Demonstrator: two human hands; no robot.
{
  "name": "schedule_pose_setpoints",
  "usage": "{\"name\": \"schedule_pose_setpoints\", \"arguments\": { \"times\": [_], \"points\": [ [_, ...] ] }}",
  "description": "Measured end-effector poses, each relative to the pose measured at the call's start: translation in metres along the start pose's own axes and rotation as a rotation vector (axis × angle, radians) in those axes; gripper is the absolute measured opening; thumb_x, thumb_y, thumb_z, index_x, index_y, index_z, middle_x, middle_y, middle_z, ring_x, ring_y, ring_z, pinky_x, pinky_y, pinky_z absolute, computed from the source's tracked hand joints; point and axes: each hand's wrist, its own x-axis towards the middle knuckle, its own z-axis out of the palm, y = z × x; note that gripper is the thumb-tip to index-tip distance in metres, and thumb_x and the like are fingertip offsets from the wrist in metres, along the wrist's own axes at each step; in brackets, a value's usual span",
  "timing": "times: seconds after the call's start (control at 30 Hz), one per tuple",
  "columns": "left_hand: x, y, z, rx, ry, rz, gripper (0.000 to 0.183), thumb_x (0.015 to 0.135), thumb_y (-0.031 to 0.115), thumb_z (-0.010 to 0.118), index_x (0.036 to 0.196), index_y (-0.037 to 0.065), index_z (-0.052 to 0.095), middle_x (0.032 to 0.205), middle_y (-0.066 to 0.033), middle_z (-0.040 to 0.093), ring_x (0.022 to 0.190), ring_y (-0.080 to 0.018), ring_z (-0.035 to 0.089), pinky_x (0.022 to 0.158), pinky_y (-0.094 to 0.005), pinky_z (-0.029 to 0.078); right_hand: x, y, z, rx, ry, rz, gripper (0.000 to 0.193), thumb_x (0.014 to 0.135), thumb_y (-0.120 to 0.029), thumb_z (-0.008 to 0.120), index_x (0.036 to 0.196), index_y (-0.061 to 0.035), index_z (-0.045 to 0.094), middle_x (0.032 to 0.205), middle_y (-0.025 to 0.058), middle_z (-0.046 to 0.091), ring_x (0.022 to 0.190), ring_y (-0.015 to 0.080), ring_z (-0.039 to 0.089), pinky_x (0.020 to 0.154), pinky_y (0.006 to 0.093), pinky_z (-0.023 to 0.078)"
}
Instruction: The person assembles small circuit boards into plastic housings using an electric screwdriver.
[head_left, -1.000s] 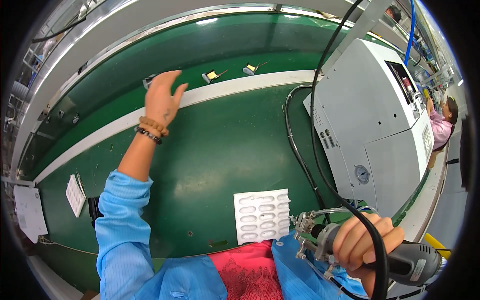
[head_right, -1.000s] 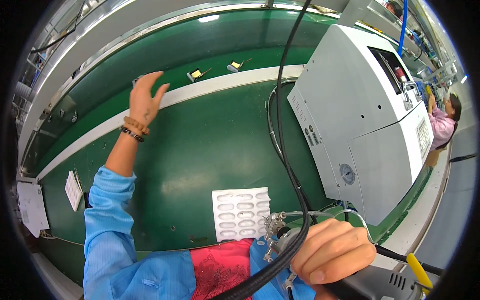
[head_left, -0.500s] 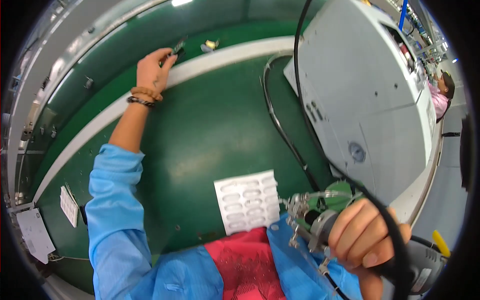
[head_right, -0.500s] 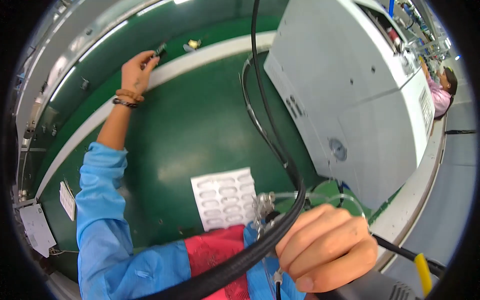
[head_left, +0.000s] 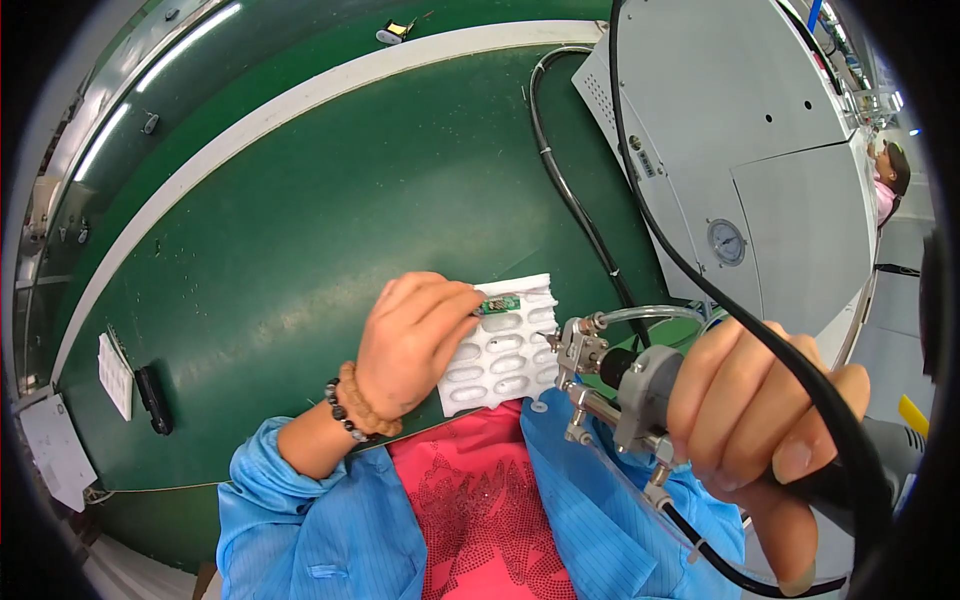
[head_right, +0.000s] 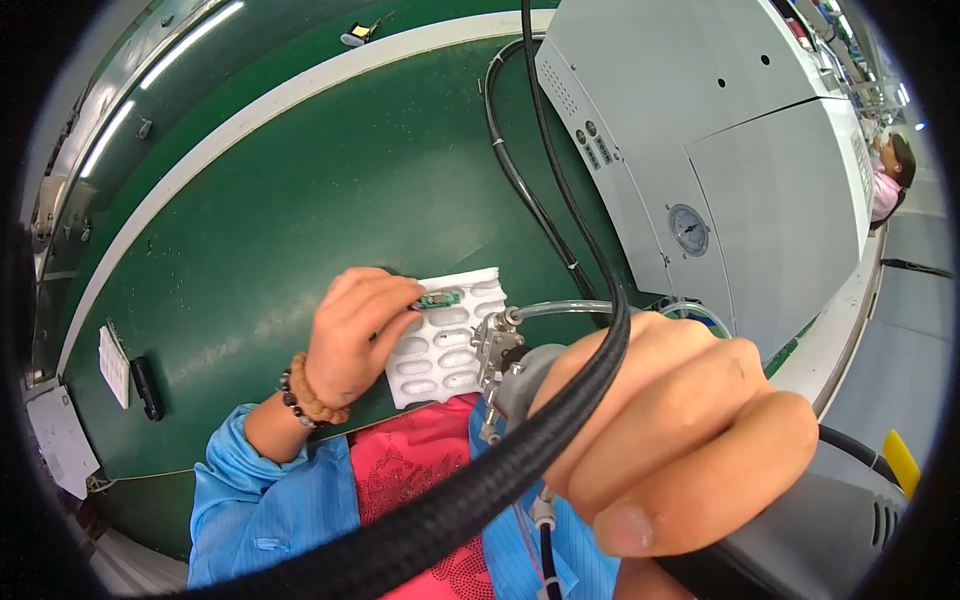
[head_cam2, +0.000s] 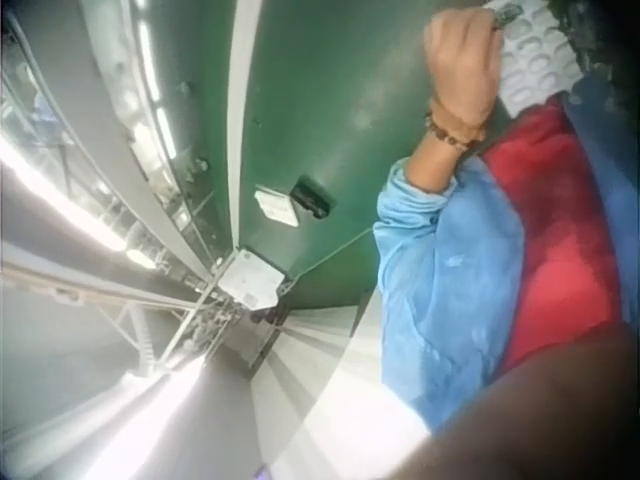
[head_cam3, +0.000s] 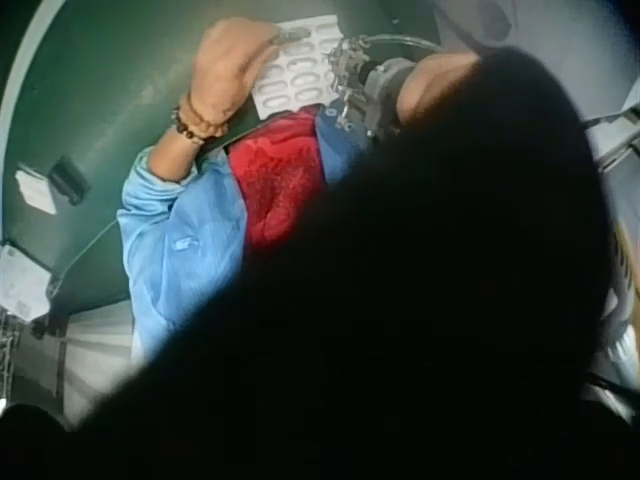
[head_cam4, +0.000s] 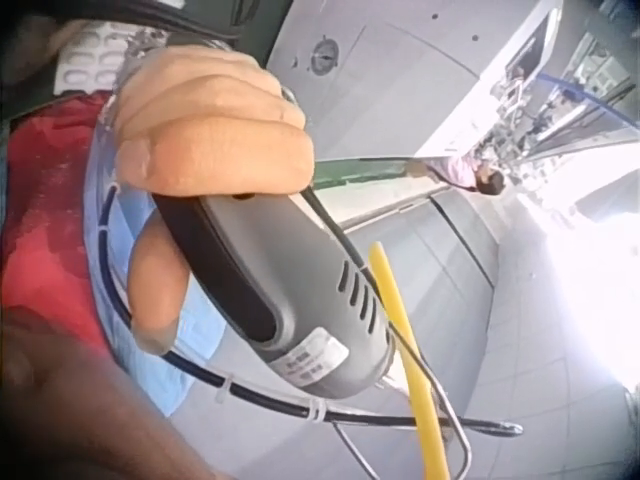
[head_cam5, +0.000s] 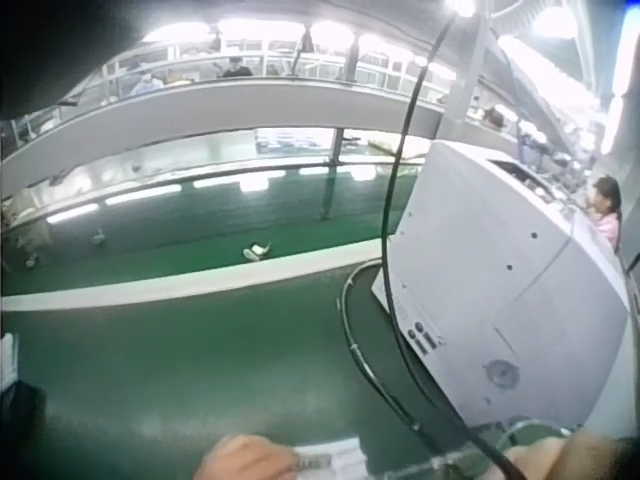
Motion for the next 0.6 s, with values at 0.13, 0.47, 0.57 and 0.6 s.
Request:
{"name": "schedule_pose_setpoints", "arguments": {
  "times": [0.13, 0.47, 0.57, 0.6],
  "points": [
    [-0.004, 0.0, 0.016, -0.057, 0.042, -0.049, 0.033, 0.067, 0.002, 0.078, 0.098, 0.002, 0.067, 0.092, -0.01, 0.067, 0.088, -0.029, 0.062, 0.078, -0.0369, 0.051, 0.001, 0.009, 0.001, -0.101, -0.027, -0.014, 0.053, 0.078, -0.043, 0.077, 0.098, -0.0032, 0.049, 0.066, 0.0045, 0.057, 0.049, 0.0125, 0.055, 0.047, 0.0231, 0.047],
    [-0.01, -0.017, 0.019, -0.18, 0.083, -0.092, 0.033, 0.063, 0.001, 0.08, 0.095, 0.003, 0.068, 0.094, -0.0092, 0.067, 0.088, -0.0284, 0.061, 0.078, -0.0365, 0.05, 0.002, 0.049, 0.016, -0.012, 0.032, 0.044, 0.052, 0.074, -0.042, 0.081, 0.089, -0.0045, 0.048, 0.062, 0.0052, 0.055, 0.049, 0.0149, 0.053, 0.051, 0.0284, 0.049],
    [-0.012, -0.018, 0.018, -0.18, 0.087, -0.101, 0.034, 0.063, 0.002, 0.08, 0.094, 0.003, 0.068, 0.095, -0.0092, 0.067, 0.089, -0.0285, 0.061, 0.078, -0.0369, 0.05, 0.002, 0.052, 0.016, -0.012, 0.02, 0.068, 0.052, 0.074, -0.042, 0.08, 0.09, -0.005, 0.048, 0.063, 0.0052, 0.055, 0.05, 0.0153, 0.054, 0.051, 0.0286, 0.049],
    [-0.007, -0.016, 0.018, -0.199, 0.085, -0.069, 0.034, 0.063, 0.002, 0.08, 0.094, 0.003, 0.068, 0.095, -0.0092, 0.067, 0.089, -0.0286, 0.061, 0.078, -0.0371, 0.05, 0.005, 0.045, 0.017, -0.046, 0.014, 0.081, 0.051, 0.074, -0.042, 0.08, 0.09, -0.0054, 0.048, 0.064, 0.0051, 0.055, 0.05, 0.0158, 0.054, 0.052, 0.0289, 0.05]
  ]
}}
